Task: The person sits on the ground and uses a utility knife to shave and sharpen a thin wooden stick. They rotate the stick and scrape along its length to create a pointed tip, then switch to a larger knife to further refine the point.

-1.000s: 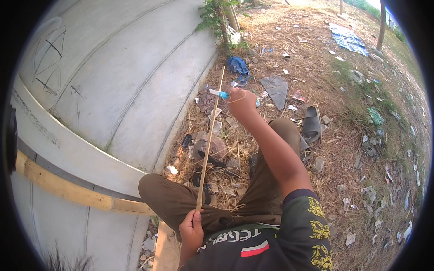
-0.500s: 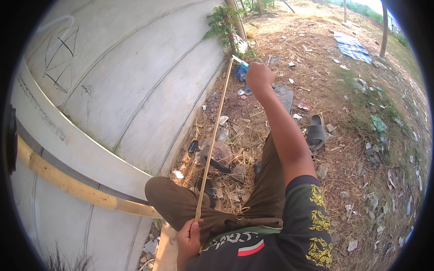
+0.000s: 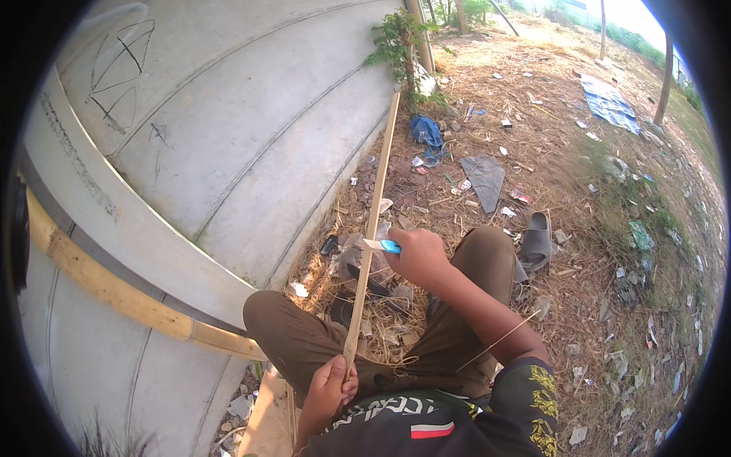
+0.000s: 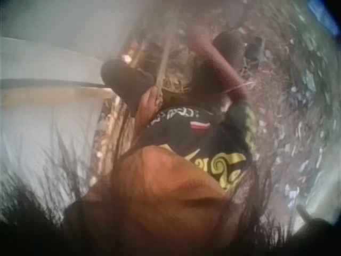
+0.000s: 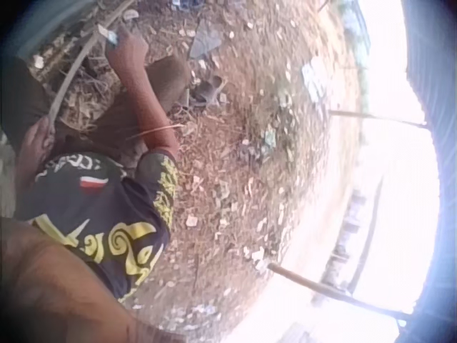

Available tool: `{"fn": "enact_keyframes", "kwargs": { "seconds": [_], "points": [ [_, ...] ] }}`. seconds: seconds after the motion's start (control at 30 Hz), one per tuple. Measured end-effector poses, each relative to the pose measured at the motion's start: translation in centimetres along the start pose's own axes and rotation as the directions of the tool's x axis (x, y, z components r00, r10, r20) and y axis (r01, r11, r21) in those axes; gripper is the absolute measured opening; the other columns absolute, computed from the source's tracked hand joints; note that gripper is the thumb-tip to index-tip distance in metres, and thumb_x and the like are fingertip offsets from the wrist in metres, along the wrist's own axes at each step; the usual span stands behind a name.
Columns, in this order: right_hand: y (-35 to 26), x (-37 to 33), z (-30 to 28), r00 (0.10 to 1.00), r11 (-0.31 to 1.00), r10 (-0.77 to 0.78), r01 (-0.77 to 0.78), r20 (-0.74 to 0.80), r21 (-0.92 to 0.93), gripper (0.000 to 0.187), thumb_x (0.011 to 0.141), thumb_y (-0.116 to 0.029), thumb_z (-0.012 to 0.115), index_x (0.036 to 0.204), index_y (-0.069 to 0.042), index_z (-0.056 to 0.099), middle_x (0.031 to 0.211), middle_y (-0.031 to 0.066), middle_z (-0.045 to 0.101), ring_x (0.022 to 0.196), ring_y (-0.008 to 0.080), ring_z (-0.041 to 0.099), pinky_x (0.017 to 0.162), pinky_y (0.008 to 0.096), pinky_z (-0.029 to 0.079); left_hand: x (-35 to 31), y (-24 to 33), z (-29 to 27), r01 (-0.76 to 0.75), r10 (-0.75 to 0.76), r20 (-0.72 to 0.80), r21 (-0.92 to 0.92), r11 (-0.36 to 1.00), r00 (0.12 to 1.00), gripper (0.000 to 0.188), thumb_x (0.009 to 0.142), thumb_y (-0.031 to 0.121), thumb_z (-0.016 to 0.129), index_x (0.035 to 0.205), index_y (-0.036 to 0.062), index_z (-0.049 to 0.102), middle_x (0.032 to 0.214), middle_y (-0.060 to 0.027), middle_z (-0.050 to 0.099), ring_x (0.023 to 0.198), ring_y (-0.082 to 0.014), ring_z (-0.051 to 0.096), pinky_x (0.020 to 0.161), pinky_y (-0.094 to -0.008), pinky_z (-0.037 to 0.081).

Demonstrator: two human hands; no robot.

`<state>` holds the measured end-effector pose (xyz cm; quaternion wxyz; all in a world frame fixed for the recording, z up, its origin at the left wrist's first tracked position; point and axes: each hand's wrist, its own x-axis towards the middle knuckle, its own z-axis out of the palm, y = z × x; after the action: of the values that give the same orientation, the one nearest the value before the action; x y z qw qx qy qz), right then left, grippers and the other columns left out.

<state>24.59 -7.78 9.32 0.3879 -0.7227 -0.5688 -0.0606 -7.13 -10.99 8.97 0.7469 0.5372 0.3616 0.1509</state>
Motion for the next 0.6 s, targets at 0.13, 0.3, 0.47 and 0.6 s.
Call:
{"fn": "enact_keyframes", "kwargs": {
  "seconds": [0.13,0.3,0.47,0.6],
  "points": [
    [-1.3,-1.2,1.2,0.99,0.992,-0.127,0.126,-0.057,-0.018,0.013,0.075,-0.016,0.073,0.082,-0.014,0.063,0.067,0.009,0.065,0.061,0.0331,0.066,0.057,0.0458,0.051,0.2,0.1,0.8,-0.017,0.019,0.028,-0.102,0.995,0.999,0.04,0.111,0.039,0.037,0.091,0.0059,0.046,0.064,0.0027,0.036,0.053,-0.0061,0.034,0.046,-0.0223,0.028],
    [-1.5,1.6,0.2,0.987,0.982,0.02,-0.05,-0.157,-0.185,0.014,0.076,-0.017,0.073,0.083,-0.013,0.062,0.068,0.0096,0.066,0.064,0.0338,0.067,0.058,0.0461,0.05,0.1,0.2,1.6,-0.018,0.023,0.042,-0.112,0.994,0.999,0.04,0.112,0.04,0.035,0.09,0.0073,0.045,0.063,0.0027,0.033,0.051,-0.0066,0.032,0.045,-0.0228,0.025],
    [1.1,8.7,-4.0,0.89,0.917,0.271,-0.355,-0.366,-0.184,0.015,0.084,-0.024,0.069,0.088,-0.009,0.068,0.074,0.0162,0.068,0.073,0.0388,0.068,0.063,0.0498,0.051,0.2,-2.0,0.9,0.03,0.036,0.273,-0.235,0.972,0.961,0.039,0.112,0.039,0.034,0.091,0.0083,0.046,0.062,0.0023,0.033,0.05,-0.0066,0.031,0.043,-0.0243,0.023],
    [6.9,14.9,-7.7,0.838,0.826,0.425,-0.514,-0.344,-0.232,0.018,0.089,-0.023,0.064,0.098,-0.011,0.073,0.087,0.0168,0.073,0.087,0.036,0.073,0.074,0.0484,0.057,0.3,-2.4,0.5,0.098,-0.017,0.325,-0.233,0.968,0.945,0.039,0.112,0.038,0.034,0.091,0.0085,0.046,0.062,0.004,0.034,0.051,-0.0061,0.031,0.045,-0.0229,0.024]
  ]
}}
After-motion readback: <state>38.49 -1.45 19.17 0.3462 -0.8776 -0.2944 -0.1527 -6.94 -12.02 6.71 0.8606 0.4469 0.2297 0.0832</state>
